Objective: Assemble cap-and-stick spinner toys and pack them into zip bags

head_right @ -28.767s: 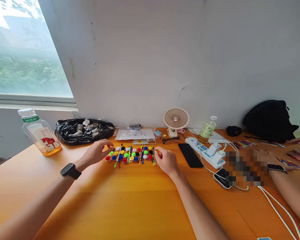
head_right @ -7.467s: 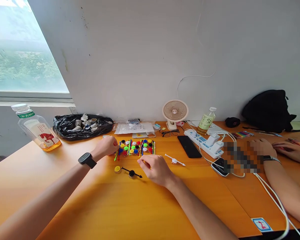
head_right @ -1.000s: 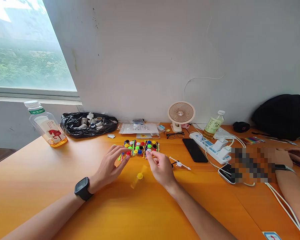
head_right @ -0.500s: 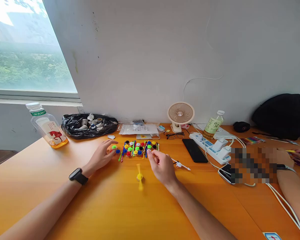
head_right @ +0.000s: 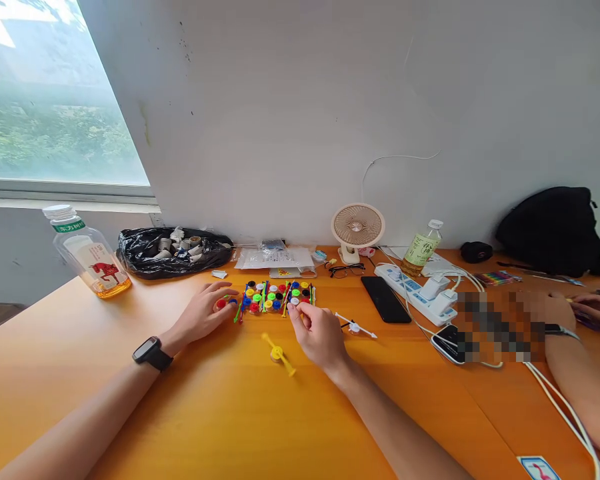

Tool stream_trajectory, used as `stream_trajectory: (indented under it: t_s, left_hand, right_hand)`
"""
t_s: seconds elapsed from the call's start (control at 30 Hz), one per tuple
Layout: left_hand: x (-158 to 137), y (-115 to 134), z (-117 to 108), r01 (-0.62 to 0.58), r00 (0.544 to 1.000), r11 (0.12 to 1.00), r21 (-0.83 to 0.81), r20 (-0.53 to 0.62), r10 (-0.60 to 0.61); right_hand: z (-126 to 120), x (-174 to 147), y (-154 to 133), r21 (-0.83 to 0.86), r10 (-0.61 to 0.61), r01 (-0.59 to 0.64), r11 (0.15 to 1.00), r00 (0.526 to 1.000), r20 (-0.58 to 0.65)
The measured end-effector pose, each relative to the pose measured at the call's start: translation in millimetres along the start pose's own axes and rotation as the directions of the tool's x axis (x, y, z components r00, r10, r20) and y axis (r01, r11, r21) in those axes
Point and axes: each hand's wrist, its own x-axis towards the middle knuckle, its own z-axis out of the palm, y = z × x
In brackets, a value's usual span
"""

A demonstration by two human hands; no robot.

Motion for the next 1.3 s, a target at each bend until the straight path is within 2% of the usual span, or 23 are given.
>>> stream_trajectory:
  t_s: [0.17,0.27,0.33,0.4,0.5,0.67,0.77,0.83,0.93,1.03,1.3]
  left_hand:
    - [1,6,-1,-0.069,0.991,0.997,0.027,-0.110,0.071]
    - [4,17,-10,-0.101,0.977,0.994,-0.036,-0.194,0.092]
    - [4,27,-19,-0.127,0.974,0.988,-0.088,-0.200,0.107]
    - [2,37,-28,-0.153,0.980,0.978,-0.141,-0.151,0.132]
    - [-4,47,-36,-0.179,0.983,0.959,-0.218,-0.006,0.183]
    - [-11,53,-37,-0.174,0.952,0.935,-0.308,0.191,0.240]
    - [-10,55,-33,-0.181,0.933,0.943,-0.278,0.256,0.255]
    - [-8,53,-29,-0.182,0.950,0.960,-0.211,0.216,0.227]
    - [-4,43,-18,-0.131,0.989,0.987,-0.090,0.054,0.136]
    - [-2,30,-8,-0.094,0.995,0.995,-0.013,-0.040,0.094]
    - [-1,17,8,-0.128,0.992,0.989,0.074,-0.011,0.129]
  right_hand:
    - [0,0,0,-0.015,-0.021,0.021,1.000,1.000,-0.006]
    - [-1,0,0,-0.013,-0.020,0.020,1.000,1.000,-0.004]
    - [-1,0,0,-0.013,-0.019,0.019,1.000,1.000,0.002]
    - [-2,0,0,-0.014,-0.022,0.022,1.000,1.000,0.010]
    - [-2,-1,-1,-0.010,-0.028,0.028,1.000,0.999,0.030]
    - [-2,-2,-2,-0.014,-0.042,0.043,0.999,0.998,0.045]
    - [-2,-2,-2,-0.018,-0.048,0.049,0.999,0.998,0.051]
    - [-2,-3,-2,-0.024,-0.048,0.050,0.998,0.997,0.053]
    - [-2,-3,-3,-0.032,-0.052,0.053,0.998,0.997,0.055]
    - [-3,-3,-4,-0.034,-0.057,0.059,0.998,0.997,0.058]
    - [-2,-4,-5,-0.055,-0.063,0.068,0.996,0.995,0.078]
